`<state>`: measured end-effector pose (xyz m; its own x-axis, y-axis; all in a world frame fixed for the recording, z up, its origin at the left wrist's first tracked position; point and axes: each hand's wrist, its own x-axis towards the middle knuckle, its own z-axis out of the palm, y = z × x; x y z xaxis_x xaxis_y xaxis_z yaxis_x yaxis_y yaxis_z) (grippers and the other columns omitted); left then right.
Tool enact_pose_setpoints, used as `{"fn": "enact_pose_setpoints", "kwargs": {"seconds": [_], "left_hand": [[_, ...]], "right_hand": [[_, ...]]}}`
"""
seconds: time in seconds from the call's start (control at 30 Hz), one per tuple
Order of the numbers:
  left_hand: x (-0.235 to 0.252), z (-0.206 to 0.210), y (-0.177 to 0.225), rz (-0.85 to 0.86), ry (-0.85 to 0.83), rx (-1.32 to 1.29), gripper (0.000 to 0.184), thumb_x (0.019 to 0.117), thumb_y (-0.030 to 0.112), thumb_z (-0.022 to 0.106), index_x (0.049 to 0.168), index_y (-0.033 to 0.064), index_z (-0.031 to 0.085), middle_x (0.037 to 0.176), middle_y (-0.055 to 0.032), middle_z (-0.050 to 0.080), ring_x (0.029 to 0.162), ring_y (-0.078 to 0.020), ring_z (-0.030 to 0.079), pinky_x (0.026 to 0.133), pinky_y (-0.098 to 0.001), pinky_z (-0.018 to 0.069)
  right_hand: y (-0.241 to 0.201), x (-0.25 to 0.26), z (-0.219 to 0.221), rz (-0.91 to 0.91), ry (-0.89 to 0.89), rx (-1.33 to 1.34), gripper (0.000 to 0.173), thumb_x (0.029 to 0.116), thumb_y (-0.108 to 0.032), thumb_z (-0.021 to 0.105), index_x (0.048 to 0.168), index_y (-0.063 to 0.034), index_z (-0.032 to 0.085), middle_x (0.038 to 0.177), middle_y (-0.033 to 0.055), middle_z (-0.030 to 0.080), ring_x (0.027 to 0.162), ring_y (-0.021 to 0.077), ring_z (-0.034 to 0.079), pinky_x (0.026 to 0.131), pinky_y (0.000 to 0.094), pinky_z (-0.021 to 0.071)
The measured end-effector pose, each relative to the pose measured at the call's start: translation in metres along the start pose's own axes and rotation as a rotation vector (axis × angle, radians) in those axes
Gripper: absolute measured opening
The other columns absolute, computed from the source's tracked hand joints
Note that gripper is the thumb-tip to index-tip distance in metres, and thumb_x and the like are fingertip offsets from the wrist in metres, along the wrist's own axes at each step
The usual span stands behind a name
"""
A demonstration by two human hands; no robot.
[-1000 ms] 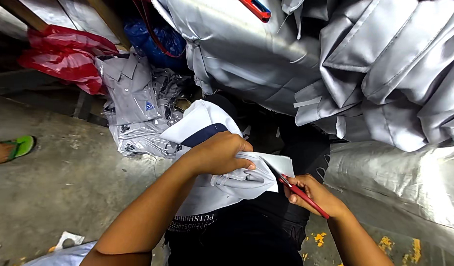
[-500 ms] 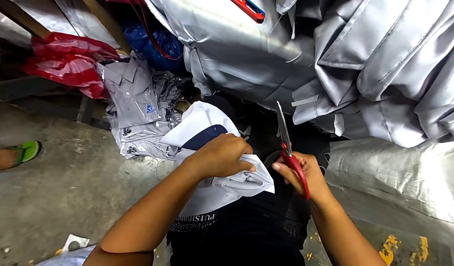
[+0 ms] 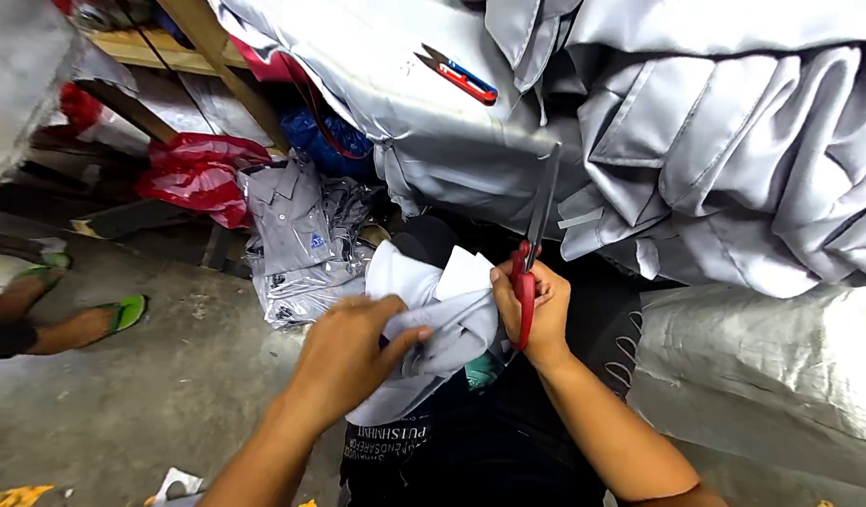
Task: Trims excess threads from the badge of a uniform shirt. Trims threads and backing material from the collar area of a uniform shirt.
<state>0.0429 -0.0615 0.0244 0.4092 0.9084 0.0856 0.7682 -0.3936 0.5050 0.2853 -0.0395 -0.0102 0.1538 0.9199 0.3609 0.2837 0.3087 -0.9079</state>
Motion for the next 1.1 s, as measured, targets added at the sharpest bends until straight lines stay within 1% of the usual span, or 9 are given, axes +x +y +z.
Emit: {"fn": "enact_pose_setpoints", "kwargs": {"seconds": [0.07, 0.13, 0.3, 0.43, 0.5, 0.57, 0.77, 0.93, 1.1], "left_hand": [[-0.021, 0.011, 0.010, -0.060, 0.023, -0.198, 0.057, 0.1068, 0.054, 0.035, 0.090, 0.0127, 0.070, 0.060, -0.0004, 0.057, 0.055, -0.0149, 0.057, 0.050, -0.0407, 0.0450], [-0.029, 0.021, 0.017, -0.136, 0.006, -0.428, 0.059, 0.1101, 0.049, 0.029, 0.090, 0.0123, 0.071, 0.065, 0.0044, 0.059, 0.061, -0.0040, 0.058, 0.057, -0.0302, 0.0474], [0.003, 0.035, 0.035, -0.216, 0.285, -0.476, 0.054, 0.0966, 0.057, 0.058, 0.112, 0.0051, 0.063, 0.094, -0.0038, 0.063, 0.079, -0.0106, 0.059, 0.070, -0.0353, 0.0517], [0.040, 0.012, 0.057, 0.101, 0.423, -0.453, 0.079, 0.0929, 0.075, 0.048, 0.133, 0.0080, 0.062, 0.143, -0.0068, 0.058, 0.142, -0.0223, 0.044, 0.119, -0.0590, 0.0254], [0.047, 0.007, 0.070, 0.131, 0.302, -0.690, 0.042, 0.0961, 0.052, 0.063, 0.103, 0.0127, 0.074, 0.107, 0.0087, 0.072, 0.115, 0.0015, 0.060, 0.119, -0.0422, 0.0309], [0.051, 0.007, 0.076, 0.122, 0.092, -0.910, 0.020, 0.0984, 0.027, 0.066, 0.085, 0.0126, 0.071, 0.080, 0.0145, 0.069, 0.079, 0.0086, 0.063, 0.084, -0.0179, 0.0534], [0.043, 0.008, 0.054, -0.042, 0.030, -0.994, 0.016, 0.1032, 0.015, 0.056, 0.093, 0.0114, 0.068, 0.078, 0.0138, 0.068, 0.073, 0.0061, 0.065, 0.071, -0.0165, 0.0562], [0.044, 0.015, 0.041, -0.126, 0.126, -0.923, 0.015, 0.1019, 0.017, 0.060, 0.091, 0.0108, 0.068, 0.076, 0.0120, 0.068, 0.071, 0.0055, 0.065, 0.070, -0.0160, 0.0560], [0.050, 0.030, 0.040, -0.085, 0.143, -0.769, 0.022, 0.1012, 0.026, 0.061, 0.087, 0.0109, 0.068, 0.073, 0.0107, 0.066, 0.069, 0.0069, 0.062, 0.068, -0.0157, 0.0529]], "right_hand": [[-0.004, -0.003, 0.007, -0.049, 0.025, 0.079, 0.005, 0.0873, -0.006, 0.067, 0.084, -0.0046, 0.070, 0.068, -0.0073, 0.064, 0.058, -0.0058, 0.056, 0.055, 0.0129, 0.0488], [-0.010, -0.007, 0.011, -0.075, 0.041, 0.155, 0.005, 0.0874, -0.007, 0.066, 0.085, -0.0055, 0.070, 0.070, -0.0085, 0.065, 0.060, -0.0063, 0.057, 0.056, 0.0127, 0.0495], [-0.029, -0.008, 0.001, -0.052, 0.138, 0.366, 0.007, 0.0913, -0.016, 0.066, 0.086, -0.0135, 0.070, 0.073, -0.0091, 0.068, 0.067, -0.0006, 0.064, 0.064, 0.0210, 0.0561], [-0.058, 0.001, -0.009, -0.127, 0.210, 0.504, 0.007, 0.0916, -0.013, 0.065, 0.087, -0.0157, 0.069, 0.075, -0.0091, 0.069, 0.071, -0.0004, 0.066, 0.069, 0.0204, 0.0573], [-0.067, 0.004, -0.013, -0.171, 0.237, 0.565, 0.010, 0.0920, -0.010, 0.064, 0.088, -0.0161, 0.070, 0.077, -0.0086, 0.070, 0.073, 0.0002, 0.068, 0.070, 0.0207, 0.0580], [-0.066, 0.008, -0.021, -0.199, 0.247, 0.532, 0.010, 0.0920, -0.007, 0.064, 0.088, -0.0148, 0.070, 0.078, -0.0081, 0.071, 0.074, 0.0009, 0.068, 0.071, 0.0212, 0.0588], [-0.034, -0.004, -0.074, 0.055, -0.175, 0.203, 0.011, 0.0961, -0.021, 0.066, 0.090, -0.0130, 0.070, 0.067, -0.0152, 0.064, 0.054, -0.0055, 0.057, 0.050, 0.0143, 0.0505], [-0.002, -0.028, -0.114, 0.214, -0.585, 0.052, 0.061, 0.0918, -0.075, 0.052, 0.090, -0.0148, 0.065, 0.068, -0.0148, 0.055, 0.058, -0.0079, 0.050, 0.053, 0.0127, 0.0438], [0.008, -0.035, -0.118, 0.278, -0.718, 0.053, 0.067, 0.0916, -0.077, 0.049, 0.085, -0.0120, 0.063, 0.068, -0.0104, 0.055, 0.059, -0.0057, 0.052, 0.053, 0.0137, 0.0444]]}}
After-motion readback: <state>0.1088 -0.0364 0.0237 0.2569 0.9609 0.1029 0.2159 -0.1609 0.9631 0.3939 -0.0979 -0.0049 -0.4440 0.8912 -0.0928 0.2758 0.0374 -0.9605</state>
